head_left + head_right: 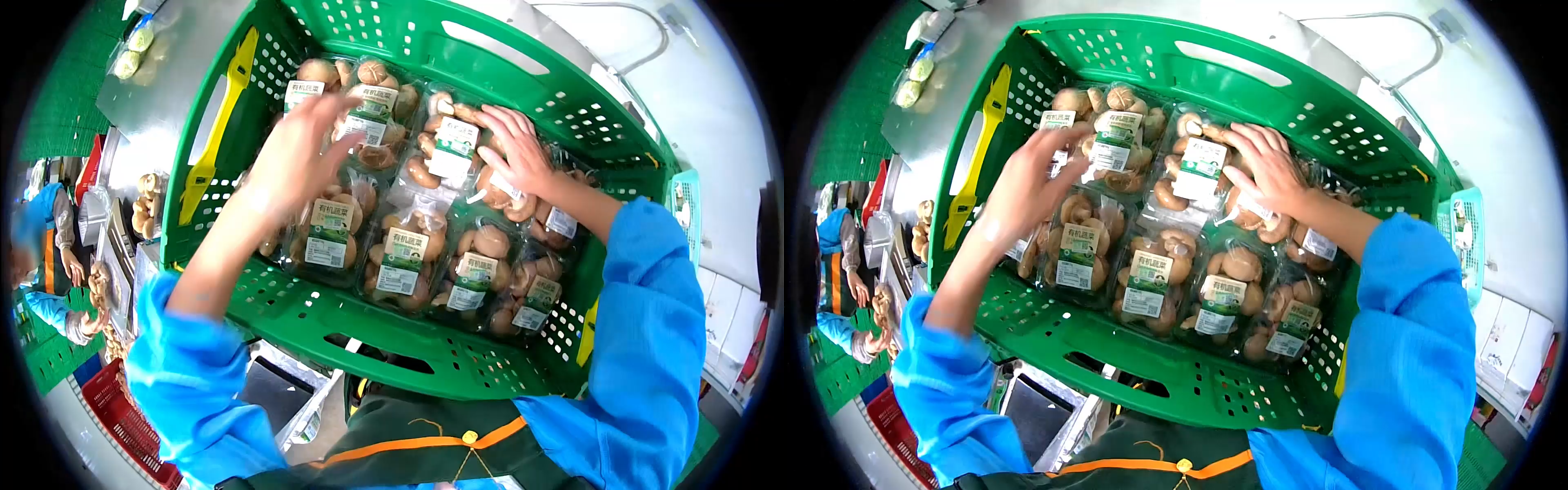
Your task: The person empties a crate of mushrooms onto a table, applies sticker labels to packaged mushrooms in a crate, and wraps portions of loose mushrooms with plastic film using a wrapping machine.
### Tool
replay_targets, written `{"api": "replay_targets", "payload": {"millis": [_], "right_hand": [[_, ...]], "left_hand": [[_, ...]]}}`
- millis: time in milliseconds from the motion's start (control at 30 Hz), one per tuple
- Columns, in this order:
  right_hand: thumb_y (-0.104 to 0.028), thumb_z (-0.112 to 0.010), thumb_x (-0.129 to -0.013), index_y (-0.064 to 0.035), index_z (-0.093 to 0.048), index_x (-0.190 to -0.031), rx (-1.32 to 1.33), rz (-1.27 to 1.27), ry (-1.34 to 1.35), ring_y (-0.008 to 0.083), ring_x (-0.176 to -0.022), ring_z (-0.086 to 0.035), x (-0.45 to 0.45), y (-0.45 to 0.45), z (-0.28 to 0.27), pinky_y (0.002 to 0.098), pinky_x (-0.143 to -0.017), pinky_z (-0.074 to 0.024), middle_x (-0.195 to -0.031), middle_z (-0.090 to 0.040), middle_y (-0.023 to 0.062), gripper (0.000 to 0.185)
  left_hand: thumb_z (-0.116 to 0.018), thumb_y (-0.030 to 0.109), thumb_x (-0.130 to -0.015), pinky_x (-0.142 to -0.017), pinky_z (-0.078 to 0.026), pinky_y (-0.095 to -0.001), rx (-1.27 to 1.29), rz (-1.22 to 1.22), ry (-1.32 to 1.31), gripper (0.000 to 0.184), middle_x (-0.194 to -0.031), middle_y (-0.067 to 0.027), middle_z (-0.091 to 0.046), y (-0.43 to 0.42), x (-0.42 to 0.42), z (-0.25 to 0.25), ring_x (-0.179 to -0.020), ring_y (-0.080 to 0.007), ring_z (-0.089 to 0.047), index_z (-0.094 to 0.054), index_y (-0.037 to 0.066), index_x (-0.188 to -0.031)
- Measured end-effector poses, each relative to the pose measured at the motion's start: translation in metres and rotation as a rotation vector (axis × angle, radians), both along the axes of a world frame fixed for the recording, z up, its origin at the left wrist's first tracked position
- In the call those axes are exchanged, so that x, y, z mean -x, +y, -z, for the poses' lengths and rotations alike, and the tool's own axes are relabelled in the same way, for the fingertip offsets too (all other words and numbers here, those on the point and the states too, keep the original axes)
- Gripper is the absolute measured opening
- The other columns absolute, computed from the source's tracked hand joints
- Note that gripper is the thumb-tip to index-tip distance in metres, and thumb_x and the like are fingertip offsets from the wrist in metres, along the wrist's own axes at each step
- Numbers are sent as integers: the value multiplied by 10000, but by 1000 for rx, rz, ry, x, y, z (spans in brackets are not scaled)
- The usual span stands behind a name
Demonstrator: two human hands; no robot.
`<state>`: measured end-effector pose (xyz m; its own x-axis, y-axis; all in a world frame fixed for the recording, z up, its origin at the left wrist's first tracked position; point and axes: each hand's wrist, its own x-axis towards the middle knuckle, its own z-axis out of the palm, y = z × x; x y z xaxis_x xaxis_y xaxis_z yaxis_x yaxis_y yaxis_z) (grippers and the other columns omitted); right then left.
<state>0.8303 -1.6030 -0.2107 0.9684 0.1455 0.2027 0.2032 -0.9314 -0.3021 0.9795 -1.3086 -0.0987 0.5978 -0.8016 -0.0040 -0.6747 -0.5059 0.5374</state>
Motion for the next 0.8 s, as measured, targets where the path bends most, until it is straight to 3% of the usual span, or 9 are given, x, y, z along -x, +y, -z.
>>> {"api": "replay_targets", "payload": {"millis": [100,167,267,367,467,533,633,700,800], "right_hand": [[-294,-484,-858,-49,-398,-1217,-474,89,37,316,-1153,-375,4,-7,-19,397,-966,-280,-1225,-408,153,443],[-276,-470,-868,-60,-390,-1222,-591,348,17,343,-1125,-392,12,-10,-36,412,-950,-302,-1200,-415,179,423],[-301,-484,-857,-53,-377,-1225,-167,474,-81,365,-1107,-395,45,1,-15,427,-939,-309,-1175,-421,206,456],[-356,-540,-809,27,-337,-1238,70,431,-175,378,-1153,-336,60,22,35,437,-979,-245,-1214,-382,240,609],[-407,-550,-783,29,-324,-1263,100,429,-48,379,-1191,-302,56,-15,69,454,-990,-240,-1285,-329,245,687],[-385,-521,-807,-24,-406,-1239,262,587,427,362,-1113,-422,18,-20,14,401,-961,-314,-1185,-449,237,575],[-311,-502,-832,-28,-487,-1162,-101,421,-229,258,-1027,-519,-70,13,-32,373,-883,-395,-1154,-514,151,436],[-274,-496,-844,-22,-499,-1139,-772,214,-48,180,-956,-553,-49,236,-171,330,-842,-425,-1088,-556,111,388],[-218,-524,-837,-41,-539,-1106,-963,-436,252,130,-828,-570,-34,433,-205,270,-790,-435,-936,-602,65,322]], "left_hand": [[-626,91,-730,-681,-447,-362,-173,337,99,448,-943,-144,-573,63,75,-87,-798,-285,-562,-480,39,-1150],[-643,106,-656,-615,-422,-372,-493,476,313,608,-694,-108,-518,113,121,-130,-621,-279,-512,-404,92,-1214],[-587,54,-700,-580,-431,-342,-700,395,983,448,-826,-49,-594,208,179,-162,-681,-224,-556,-469,-29,-1124],[-572,68,-716,-554,-423,-325,-435,328,1149,341,-783,-46,-590,261,222,-176,-659,-201,-554,-489,-20,-1034],[-557,82,-731,-528,-414,-307,95,242,1066,238,-740,-42,-586,299,269,-192,-638,-179,-552,-508,-11,-944],[-547,91,-741,-510,-408,-296,426,172,910,175,-711,-40,-583,327,306,-206,-623,-163,-550,-522,-5,-884],[-532,105,-756,-484,-400,-279,761,-18,592,109,-668,-37,-579,367,358,-217,-601,-141,-548,-541,3,-795],[-522,114,-767,-467,-394,-267,849,-265,353,114,-639,-34,-576,392,379,-208,-587,-126,-547,-554,9,-735],[-507,128,-782,-441,-386,-250,509,-900,96,188,-596,-31,-572,454,351,-153,-565,-103,-545,-574,18,-645]]}}
